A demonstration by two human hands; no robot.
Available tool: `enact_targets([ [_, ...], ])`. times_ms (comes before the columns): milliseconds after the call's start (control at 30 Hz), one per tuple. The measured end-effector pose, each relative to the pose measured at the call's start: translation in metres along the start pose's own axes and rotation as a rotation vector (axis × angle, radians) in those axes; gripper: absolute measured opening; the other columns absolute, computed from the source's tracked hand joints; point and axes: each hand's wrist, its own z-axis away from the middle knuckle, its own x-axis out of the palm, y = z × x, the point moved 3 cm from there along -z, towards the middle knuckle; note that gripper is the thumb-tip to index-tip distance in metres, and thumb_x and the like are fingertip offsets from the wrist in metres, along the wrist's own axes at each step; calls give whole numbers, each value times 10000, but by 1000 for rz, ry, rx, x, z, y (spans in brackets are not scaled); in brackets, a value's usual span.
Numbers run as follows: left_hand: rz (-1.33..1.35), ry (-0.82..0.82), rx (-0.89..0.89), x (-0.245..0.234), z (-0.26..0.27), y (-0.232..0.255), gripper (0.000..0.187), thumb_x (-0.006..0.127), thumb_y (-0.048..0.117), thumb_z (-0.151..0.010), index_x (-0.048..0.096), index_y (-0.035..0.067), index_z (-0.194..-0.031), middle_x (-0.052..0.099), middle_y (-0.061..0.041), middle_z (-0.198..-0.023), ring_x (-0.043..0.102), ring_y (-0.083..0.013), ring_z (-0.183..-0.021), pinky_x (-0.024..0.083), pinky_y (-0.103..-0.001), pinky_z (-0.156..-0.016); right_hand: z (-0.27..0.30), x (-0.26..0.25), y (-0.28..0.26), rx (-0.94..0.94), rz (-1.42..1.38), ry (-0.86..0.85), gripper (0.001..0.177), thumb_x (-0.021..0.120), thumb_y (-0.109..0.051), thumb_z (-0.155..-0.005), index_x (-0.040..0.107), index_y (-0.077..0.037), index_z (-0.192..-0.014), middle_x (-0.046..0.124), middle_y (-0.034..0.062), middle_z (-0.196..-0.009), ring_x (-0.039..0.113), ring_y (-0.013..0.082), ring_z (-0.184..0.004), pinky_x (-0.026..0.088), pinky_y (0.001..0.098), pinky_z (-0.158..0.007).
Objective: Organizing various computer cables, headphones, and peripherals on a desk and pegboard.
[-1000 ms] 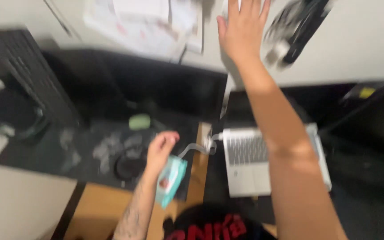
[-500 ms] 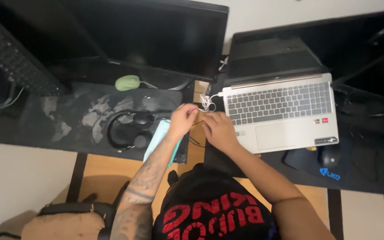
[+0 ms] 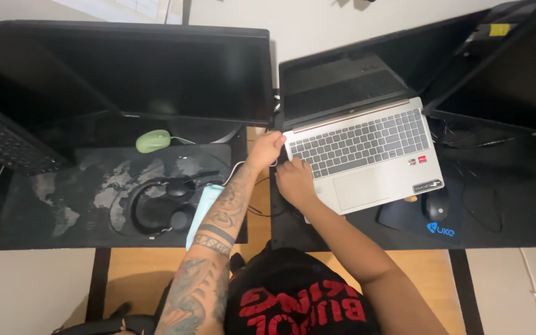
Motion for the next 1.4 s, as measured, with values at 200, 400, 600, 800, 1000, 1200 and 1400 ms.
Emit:
enact_targets([
  [200,91,-250,-662,-53,-3,65,202,552,289,-989,647,111,-1003,656,-159,-804,664,-360,-669,516,-467,-632,-13,19,0,147,37,-80,429,687,-245,-870,671,-37,-1246,699,73,-923,591,307,-966,471,485,-816],
  [400,374,112,-525,-110,20,17,148,578,209,-1052,626,78,-1003,581,-49,-756,564,-145,-650,478,-325,-618,-11,20,-3,158,31,-138,469,706,-298,-875,646,-92,-1292,709,77,-1022,608,314,-1034,501,512,-845],
  [600,1197,328,-174,-227,36,92,161,560,231,-1093,578,74,-1123,598,-29,-954,581,-145,-822,536,-403,-969,-49,3,-43,75,-402,-161,813,828,-364,-753,518,-21,-1422,621,182,-1226,588,361,-1086,495,477,-859],
  [800,1439,379,-46,-270,77,124,190,563,283,-1107,570,93,-1123,575,-23,-933,595,-173,-891,498,-467,-1078,-77,46,-98,-153,-858,-84,606,841,-251,-843,571,-80,-1358,624,160,-1328,599,308,-1221,465,398,-1036],
  [1000,1543,634,-51,-290,117,95,158,543,256,-1105,571,101,-1116,621,-31,-983,647,-201,-975,464,-521,-1155,-74,69,-141,112,-1841,-616,295,666,-116,-973,579,-59,-1249,646,57,-1208,611,133,-1128,497,290,-977],
  [1200,1447,666,-141,-286,141,88,226,568,304,-1109,574,83,-1151,646,-52,-1075,665,-244,-1108,460,-496,-1139,-70,29,-143,83,-1808,-469,139,586,-119,-1072,656,1,-1073,622,59,-994,612,133,-940,493,283,-866],
  [1400,1136,284,-266,-264,141,147,586,687,224,-874,504,73,-1410,628,-39,-1332,610,-176,-1214,443,-357,-1091,-68,-24,-122,463,-2179,-496,187,524,-190,-1054,598,-51,-953,612,40,-840,612,151,-764,542,341,-699],
])
